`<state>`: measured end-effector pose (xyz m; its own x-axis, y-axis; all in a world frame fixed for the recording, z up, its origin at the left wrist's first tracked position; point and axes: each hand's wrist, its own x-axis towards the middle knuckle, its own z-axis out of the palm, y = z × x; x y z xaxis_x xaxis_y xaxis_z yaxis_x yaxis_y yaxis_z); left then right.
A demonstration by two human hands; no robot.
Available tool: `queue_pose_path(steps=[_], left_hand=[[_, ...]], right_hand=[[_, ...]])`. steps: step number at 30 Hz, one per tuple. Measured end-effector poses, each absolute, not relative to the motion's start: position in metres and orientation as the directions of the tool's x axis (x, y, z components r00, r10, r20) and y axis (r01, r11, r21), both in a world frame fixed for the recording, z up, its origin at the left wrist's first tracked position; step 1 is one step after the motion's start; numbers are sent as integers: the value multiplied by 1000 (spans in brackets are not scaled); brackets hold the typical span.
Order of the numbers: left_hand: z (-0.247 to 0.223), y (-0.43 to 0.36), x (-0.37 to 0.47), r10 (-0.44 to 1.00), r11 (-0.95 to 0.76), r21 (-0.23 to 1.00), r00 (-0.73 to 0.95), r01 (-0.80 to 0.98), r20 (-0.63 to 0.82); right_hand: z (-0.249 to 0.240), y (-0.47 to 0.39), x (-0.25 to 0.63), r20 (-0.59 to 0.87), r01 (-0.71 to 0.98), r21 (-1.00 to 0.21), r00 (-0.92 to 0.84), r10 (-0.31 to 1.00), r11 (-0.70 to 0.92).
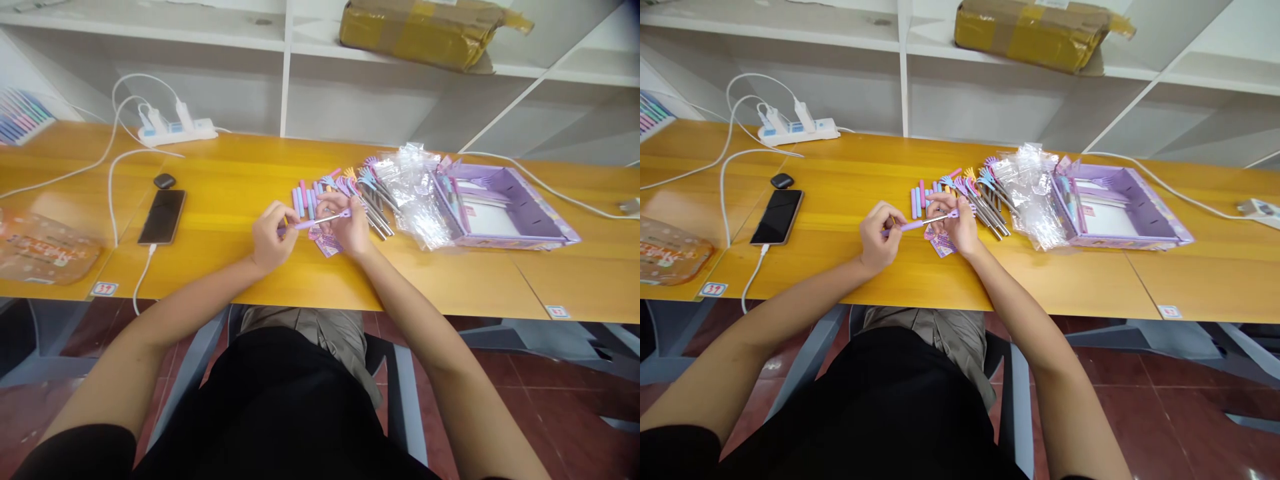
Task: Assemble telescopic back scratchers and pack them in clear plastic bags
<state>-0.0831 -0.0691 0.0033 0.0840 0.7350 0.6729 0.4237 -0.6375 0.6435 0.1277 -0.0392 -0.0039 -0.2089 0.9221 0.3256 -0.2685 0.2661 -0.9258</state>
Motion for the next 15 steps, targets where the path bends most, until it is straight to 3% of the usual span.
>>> queue_pose_path(steps=[11,15], left_hand=[[-4,-62,-81,764,-602,674,62,427,643],[-2,-55,-81,756,-639,648,184,414,628]], right_hand=[[-7,-40,136,285,-210,-949,-243,927,236],[-1,-28,142,300,-192,-944,-157,941,268]])
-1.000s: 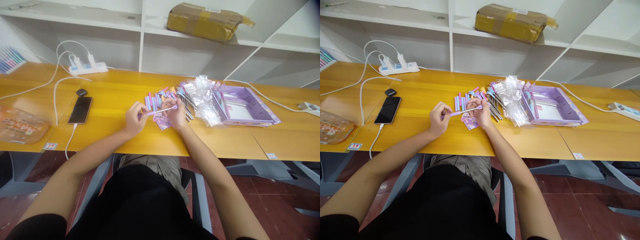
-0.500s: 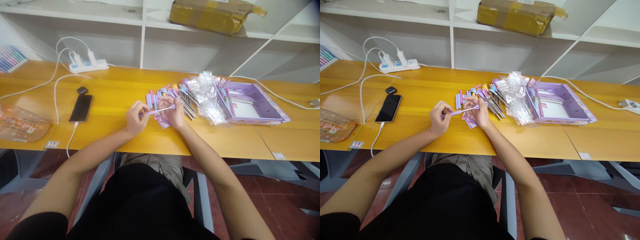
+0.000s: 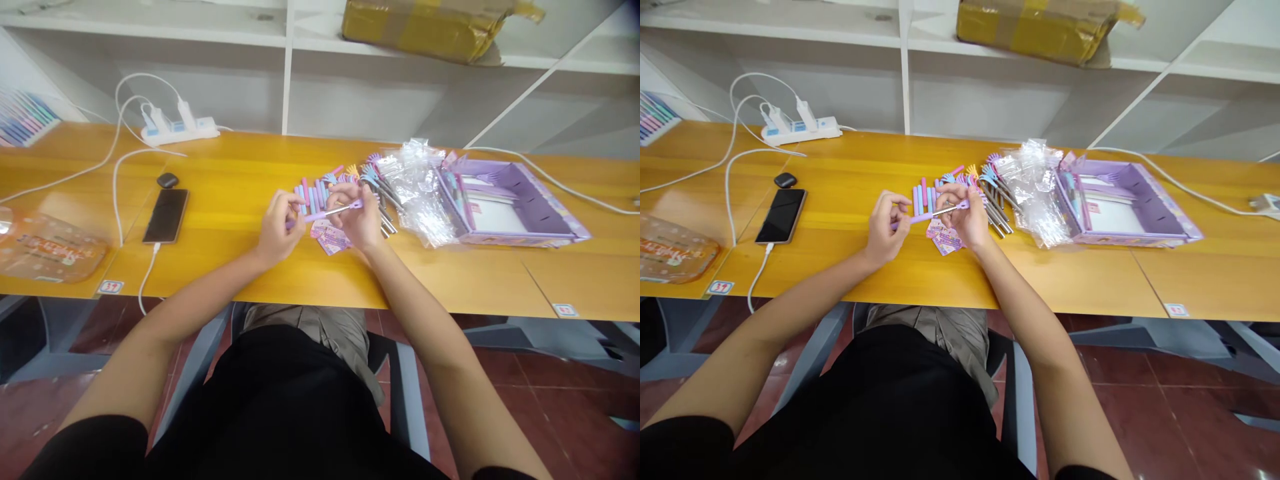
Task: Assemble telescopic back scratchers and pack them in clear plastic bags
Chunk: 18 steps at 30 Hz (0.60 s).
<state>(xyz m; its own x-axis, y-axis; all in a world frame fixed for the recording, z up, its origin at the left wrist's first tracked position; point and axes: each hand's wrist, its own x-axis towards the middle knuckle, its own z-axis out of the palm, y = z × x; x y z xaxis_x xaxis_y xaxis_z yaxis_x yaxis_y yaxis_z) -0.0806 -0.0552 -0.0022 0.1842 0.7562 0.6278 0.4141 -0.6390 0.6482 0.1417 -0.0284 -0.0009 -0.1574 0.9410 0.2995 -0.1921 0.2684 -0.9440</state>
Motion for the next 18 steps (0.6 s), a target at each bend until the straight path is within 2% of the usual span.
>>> queue_pose_path(steps=[2,4,7,8,10,13,15,18], left_hand=[[0,-53,-81,745,-665,610,325,431,582],[1,-50,-82,727,-687,564,450,459,518],[4,-45,-89,713,-699,496,547,514,439],[5,-43,-92,710,-703,471,563,533,422],[8,-41,-95,704,-710,415,592,569,393],[15,-45,-94,690,-724,335,639,603,339],[24,-54,-89,679,-734,288,672,615,294],[38,-76,-83,672,-741,183,710,646,211]], right_hand=[[7,-25,144,309,-173,-942,-120,943,287],[17,-28,151,288,-116,-956,-211,934,268],[28,-41,175,127,169,-954,-515,848,246],[29,-48,186,77,289,-917,-547,834,274],[30,-63,209,102,494,-804,-435,895,332],[26,-88,227,356,735,-588,-141,924,338],[23,-106,225,453,848,-387,-167,876,362],[22,-131,209,430,887,-84,-378,819,454]])
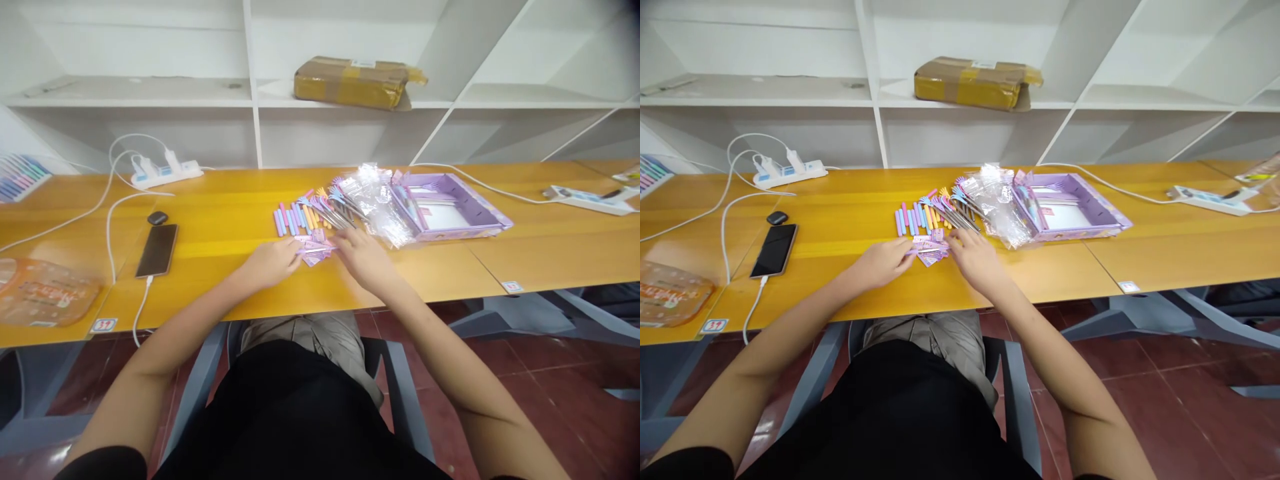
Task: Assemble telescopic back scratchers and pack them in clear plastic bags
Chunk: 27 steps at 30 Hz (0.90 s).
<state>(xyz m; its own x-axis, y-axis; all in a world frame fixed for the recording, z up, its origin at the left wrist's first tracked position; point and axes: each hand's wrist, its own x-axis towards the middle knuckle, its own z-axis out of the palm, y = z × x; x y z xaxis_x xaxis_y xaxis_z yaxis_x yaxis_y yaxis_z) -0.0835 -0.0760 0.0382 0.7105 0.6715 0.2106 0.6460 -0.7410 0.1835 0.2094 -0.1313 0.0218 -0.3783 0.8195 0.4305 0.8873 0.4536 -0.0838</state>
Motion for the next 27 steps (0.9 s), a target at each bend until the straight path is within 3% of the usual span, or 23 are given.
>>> queue_pose_path(steps=[4,9,13,16,19,27], left_hand=[[51,-105,-83,725,-687,32,682,726,95],[58,-119,-95,785,-620,-51,618,783,-44],[65,-111,-145,837,-544,-125,548,829,-10],[68,-97,-208,890,-440,-218,455,871,20],[63,-91,-261,882,-454,-253,471,854,7],[43,-103,-273,882,-464,-206,470,861,-23]], right_hand=[[28,-159,193,411,852,134,-513,754,506],[32,-182,188,519,845,205,-522,677,494],[28,-196,252,605,867,220,-481,634,447],[22,-214,341,707,938,222,-342,619,265],[14,-236,407,697,971,164,-239,676,174],[-14,-263,404,615,988,76,-151,774,132]])
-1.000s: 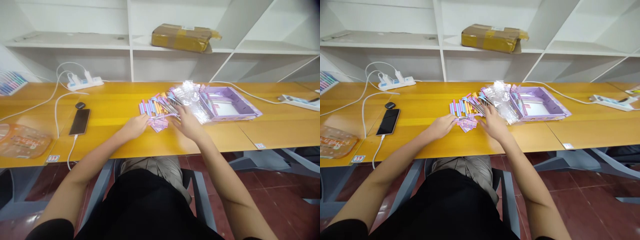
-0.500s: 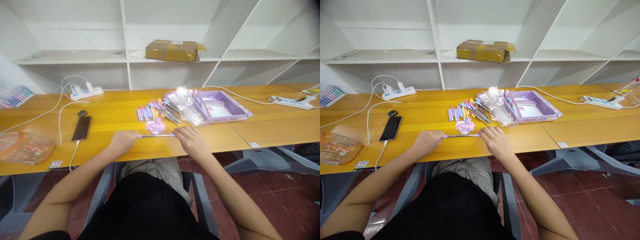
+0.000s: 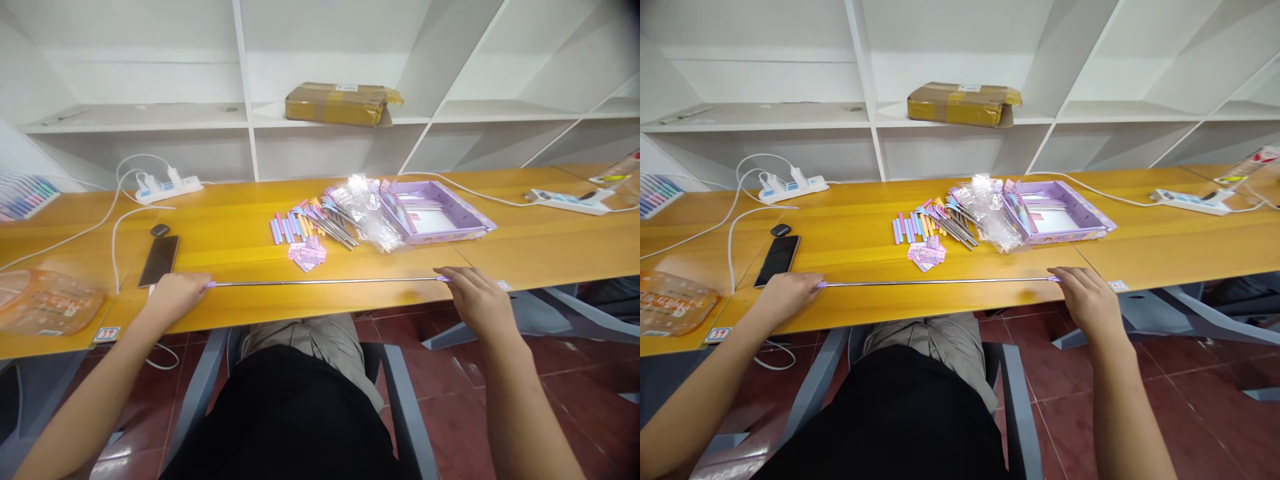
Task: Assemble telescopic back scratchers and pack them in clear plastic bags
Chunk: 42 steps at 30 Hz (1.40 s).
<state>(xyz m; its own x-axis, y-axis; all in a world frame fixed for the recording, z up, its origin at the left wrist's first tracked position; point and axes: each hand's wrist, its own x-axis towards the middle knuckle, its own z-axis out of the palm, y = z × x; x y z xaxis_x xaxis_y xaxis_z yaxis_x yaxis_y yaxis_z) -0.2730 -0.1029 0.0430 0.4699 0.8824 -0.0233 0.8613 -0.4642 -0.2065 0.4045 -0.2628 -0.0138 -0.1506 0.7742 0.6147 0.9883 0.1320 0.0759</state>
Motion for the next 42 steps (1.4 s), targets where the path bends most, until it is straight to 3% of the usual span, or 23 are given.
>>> queue_pose_path(steps=[5,8,13,17,19,22,28,32,42], left_hand=[[39,-102,-271,852,-517,-223,522,827,-39],[38,-100,-268,840,-539,-212,538,815,-67],[46,-107,-224,852,-523,-187,510,831,-118],[56,-124,-142,843,-538,-123,534,834,-66],[58,-129,-105,815,-580,-82,577,811,-60],[54,-129,-79,809,-586,-47,581,809,-87],[41,-128,-92,795,-594,-64,573,802,-202],[41,-131,-94,806,-575,-64,551,816,-215],[42,-134,-94,805,-577,-70,553,813,-214]], right_hand=[[-18,-274,402,438,978,-209,78,896,16],[-11,-278,406,398,963,-271,126,909,-15],[2,-259,379,445,985,-164,31,895,48],[12,-224,282,539,961,-25,-220,813,277],[19,-210,225,516,928,23,-330,790,373],[25,-202,173,456,921,73,-372,808,382],[13,-195,170,349,880,18,-451,821,475],[3,-190,165,374,859,-36,-463,804,511],[-3,-188,161,403,823,-36,-507,762,567]])
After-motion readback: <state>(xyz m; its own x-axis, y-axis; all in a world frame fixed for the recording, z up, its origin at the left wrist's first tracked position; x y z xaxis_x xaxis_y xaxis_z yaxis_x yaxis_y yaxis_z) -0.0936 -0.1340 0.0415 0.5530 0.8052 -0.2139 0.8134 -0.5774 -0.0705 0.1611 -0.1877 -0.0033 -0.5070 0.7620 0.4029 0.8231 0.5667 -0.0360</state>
